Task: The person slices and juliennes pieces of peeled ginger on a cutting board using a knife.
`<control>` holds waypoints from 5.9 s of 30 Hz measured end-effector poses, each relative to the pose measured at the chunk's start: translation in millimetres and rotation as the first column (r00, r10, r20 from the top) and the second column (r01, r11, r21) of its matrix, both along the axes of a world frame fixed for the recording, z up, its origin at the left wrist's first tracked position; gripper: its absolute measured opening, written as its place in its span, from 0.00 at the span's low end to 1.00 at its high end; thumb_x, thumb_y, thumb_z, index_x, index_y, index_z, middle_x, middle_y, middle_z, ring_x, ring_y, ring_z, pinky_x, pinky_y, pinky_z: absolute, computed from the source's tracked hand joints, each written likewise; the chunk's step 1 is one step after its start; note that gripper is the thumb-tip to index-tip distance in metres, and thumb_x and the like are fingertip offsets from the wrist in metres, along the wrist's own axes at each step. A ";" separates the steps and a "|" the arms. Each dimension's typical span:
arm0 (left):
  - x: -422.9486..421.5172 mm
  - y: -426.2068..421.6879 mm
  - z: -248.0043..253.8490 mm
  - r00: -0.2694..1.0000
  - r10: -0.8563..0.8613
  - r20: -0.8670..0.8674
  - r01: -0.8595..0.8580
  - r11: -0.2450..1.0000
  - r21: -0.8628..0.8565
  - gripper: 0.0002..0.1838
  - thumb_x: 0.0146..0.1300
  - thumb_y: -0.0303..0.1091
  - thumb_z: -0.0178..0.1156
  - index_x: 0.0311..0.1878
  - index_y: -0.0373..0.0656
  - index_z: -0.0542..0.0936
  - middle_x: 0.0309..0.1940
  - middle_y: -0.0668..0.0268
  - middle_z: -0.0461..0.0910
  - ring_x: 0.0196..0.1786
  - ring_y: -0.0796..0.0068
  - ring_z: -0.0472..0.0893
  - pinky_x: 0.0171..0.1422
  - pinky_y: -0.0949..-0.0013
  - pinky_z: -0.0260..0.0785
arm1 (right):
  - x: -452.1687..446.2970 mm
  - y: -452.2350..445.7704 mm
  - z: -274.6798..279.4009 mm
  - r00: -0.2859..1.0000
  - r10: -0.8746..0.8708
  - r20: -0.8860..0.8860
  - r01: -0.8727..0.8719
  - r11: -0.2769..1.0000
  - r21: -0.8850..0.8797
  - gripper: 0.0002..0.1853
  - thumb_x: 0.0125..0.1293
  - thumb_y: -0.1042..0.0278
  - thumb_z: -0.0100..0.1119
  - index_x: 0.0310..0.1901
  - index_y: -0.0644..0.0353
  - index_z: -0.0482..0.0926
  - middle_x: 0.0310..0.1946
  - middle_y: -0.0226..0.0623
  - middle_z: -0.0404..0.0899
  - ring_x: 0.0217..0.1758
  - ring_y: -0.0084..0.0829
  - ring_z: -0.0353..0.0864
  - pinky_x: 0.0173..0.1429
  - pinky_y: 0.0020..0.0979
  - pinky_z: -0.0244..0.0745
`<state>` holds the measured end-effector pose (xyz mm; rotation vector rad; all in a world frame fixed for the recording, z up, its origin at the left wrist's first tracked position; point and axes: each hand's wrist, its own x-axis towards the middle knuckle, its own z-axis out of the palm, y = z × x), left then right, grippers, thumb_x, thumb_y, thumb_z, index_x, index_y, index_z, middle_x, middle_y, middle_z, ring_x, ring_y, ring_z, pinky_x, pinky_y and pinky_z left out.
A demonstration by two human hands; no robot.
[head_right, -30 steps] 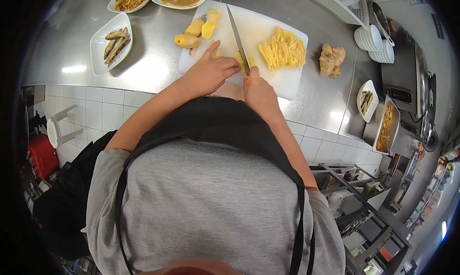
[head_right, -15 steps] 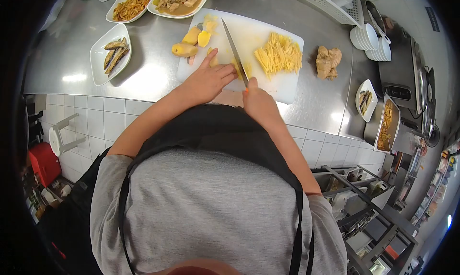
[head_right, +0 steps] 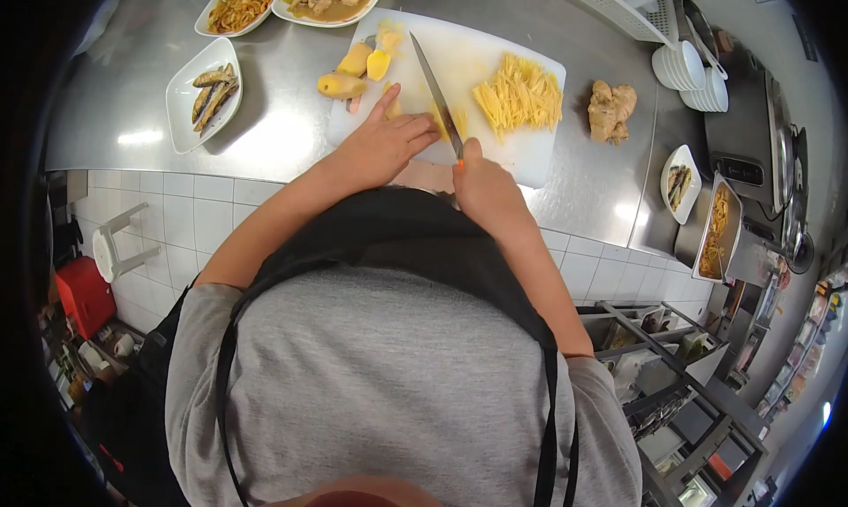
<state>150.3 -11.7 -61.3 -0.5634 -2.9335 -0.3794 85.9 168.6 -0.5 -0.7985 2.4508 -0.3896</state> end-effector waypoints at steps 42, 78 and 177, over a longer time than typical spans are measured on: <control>-7.1 -8.1 12.5 0.992 -0.061 0.110 0.061 0.998 0.001 0.22 0.58 0.22 0.49 0.57 0.48 0.76 0.54 0.70 0.74 0.61 0.76 0.72 0.76 0.41 0.42 | 5.7 -7.1 -5.5 0.994 -0.107 0.017 0.108 0.991 -0.074 0.11 0.68 0.67 0.44 0.44 0.68 0.65 0.31 0.60 0.79 0.38 0.57 0.79 0.45 0.52 0.72; -7.7 -8.4 18.7 0.980 -0.082 0.179 0.085 0.996 -0.012 0.26 0.54 0.22 0.54 0.59 0.48 0.74 0.57 0.71 0.73 0.63 0.75 0.71 0.77 0.41 0.37 | 11.2 4.9 -10.1 0.998 -0.065 0.000 0.064 0.986 -0.154 0.11 0.66 0.69 0.45 0.43 0.69 0.67 0.29 0.60 0.79 0.36 0.58 0.80 0.42 0.52 0.73; -12.4 -81.0 65.5 0.939 0.344 -0.028 -0.321 0.900 0.296 0.10 0.58 0.31 0.58 0.44 0.47 0.82 0.41 0.66 0.80 0.49 0.64 0.76 0.58 0.59 0.58 | -7.1 90.9 -6.0 0.930 -0.228 0.287 0.336 0.846 -0.415 0.15 0.65 0.62 0.56 0.50 0.56 0.72 0.39 0.50 0.80 0.44 0.47 0.80 0.48 0.38 0.73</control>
